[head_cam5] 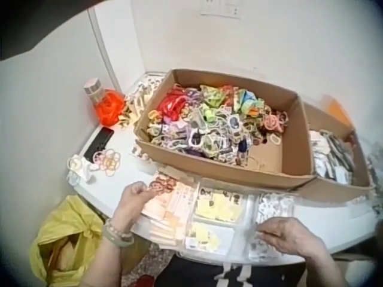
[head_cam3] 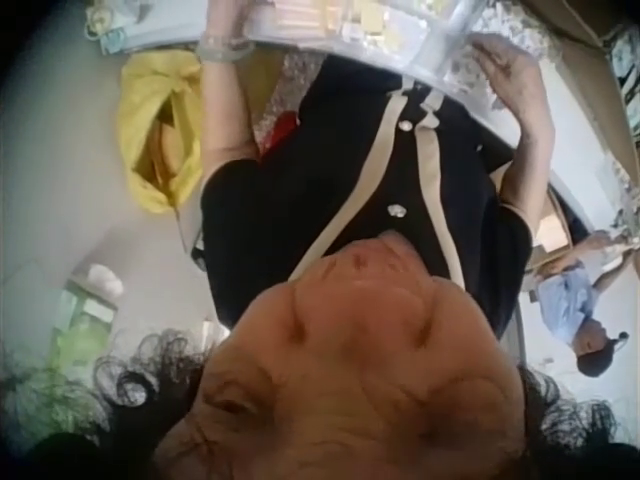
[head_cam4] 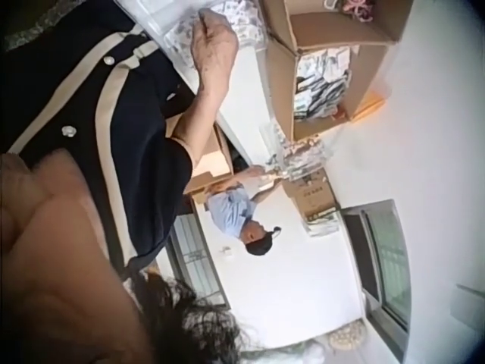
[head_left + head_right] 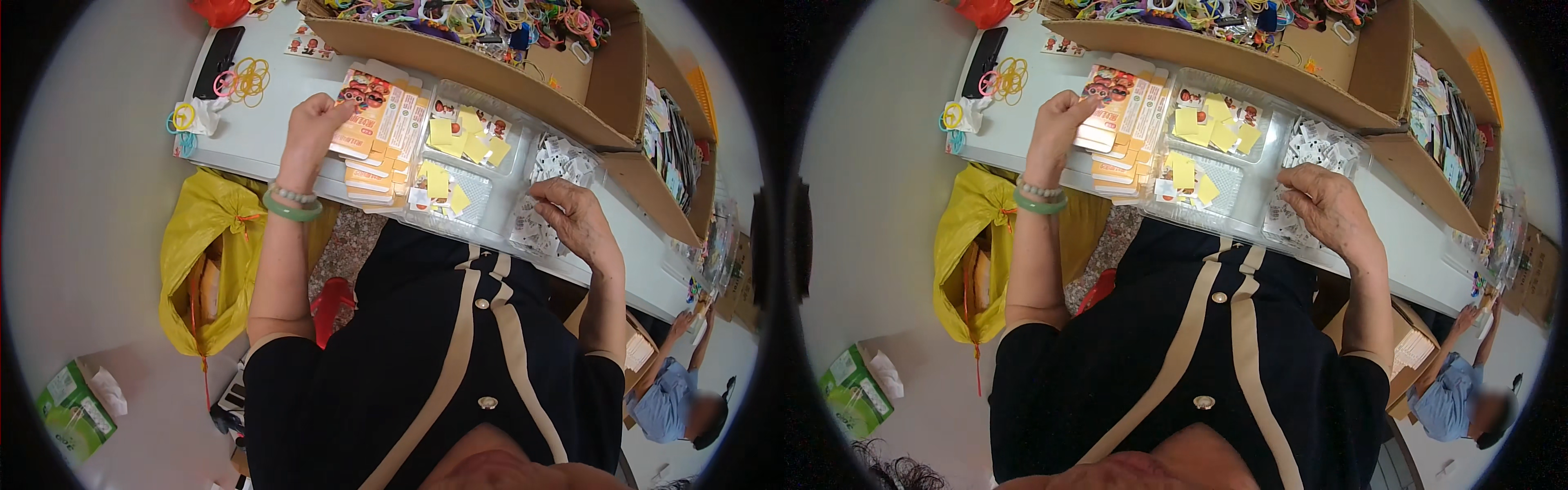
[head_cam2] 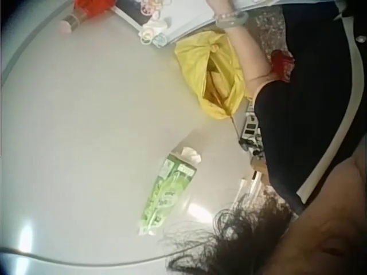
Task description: Packaging small colorful items and brochures into plastic bags and then organizing them into cardboard boxes.
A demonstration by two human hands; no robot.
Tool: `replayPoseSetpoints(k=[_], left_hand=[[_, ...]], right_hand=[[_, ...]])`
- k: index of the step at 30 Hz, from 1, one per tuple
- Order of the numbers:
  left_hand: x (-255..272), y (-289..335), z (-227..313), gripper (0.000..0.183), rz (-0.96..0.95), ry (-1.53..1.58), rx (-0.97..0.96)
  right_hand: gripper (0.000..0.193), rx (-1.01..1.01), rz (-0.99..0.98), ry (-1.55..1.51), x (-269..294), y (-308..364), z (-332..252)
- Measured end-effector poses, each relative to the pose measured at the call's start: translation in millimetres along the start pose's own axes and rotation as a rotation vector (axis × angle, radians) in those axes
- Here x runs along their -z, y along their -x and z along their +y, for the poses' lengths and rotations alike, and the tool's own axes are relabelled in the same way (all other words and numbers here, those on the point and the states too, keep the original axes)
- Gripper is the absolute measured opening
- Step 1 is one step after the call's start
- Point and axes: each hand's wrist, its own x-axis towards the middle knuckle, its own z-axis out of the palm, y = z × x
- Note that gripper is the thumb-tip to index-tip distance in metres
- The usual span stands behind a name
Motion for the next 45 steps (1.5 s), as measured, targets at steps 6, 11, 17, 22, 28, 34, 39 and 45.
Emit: replayPoseSetpoints(k=[6,11,17,22,28,34,39,45], left_hand=[[18,33,29,0.015,0.147,0.062,-0.171],[-5,82,58,0.009,0.127,0.42,-0.205],[-83,123,50,0.015,-0.38,0.211,-0.091],[-133,127,44,0.059,-0.795,1.104,0.128],[-165,103,33,0.057,-0.785,0.701,0.201],[-199,117,59,0.073,-0.859,0.471,0.159],[-225,129,57,0.081,-0.806,0.448,0.162],[-226,137,78,0.071,-0.652,0.119,-0.117]], right_hand=[[0.019,0.033,0.007,-0.013,2,1,-5],[0.019,0.162,0.041,-0.082,-11,-16,-20],[0.025,0.16,0.162,-0.889,-29,-13,-47],[0.025,0.321,0.336,-0.444,-33,6,-11],[0.041,0.447,0.927,-0.15,-35,22,25],[0.035,0.555,1.081,-0.003,-41,25,43],[0.019,0.63,0.868,-0.384,-12,46,59],[0.033,0.549,0.817,-0.905,-18,64,50]])
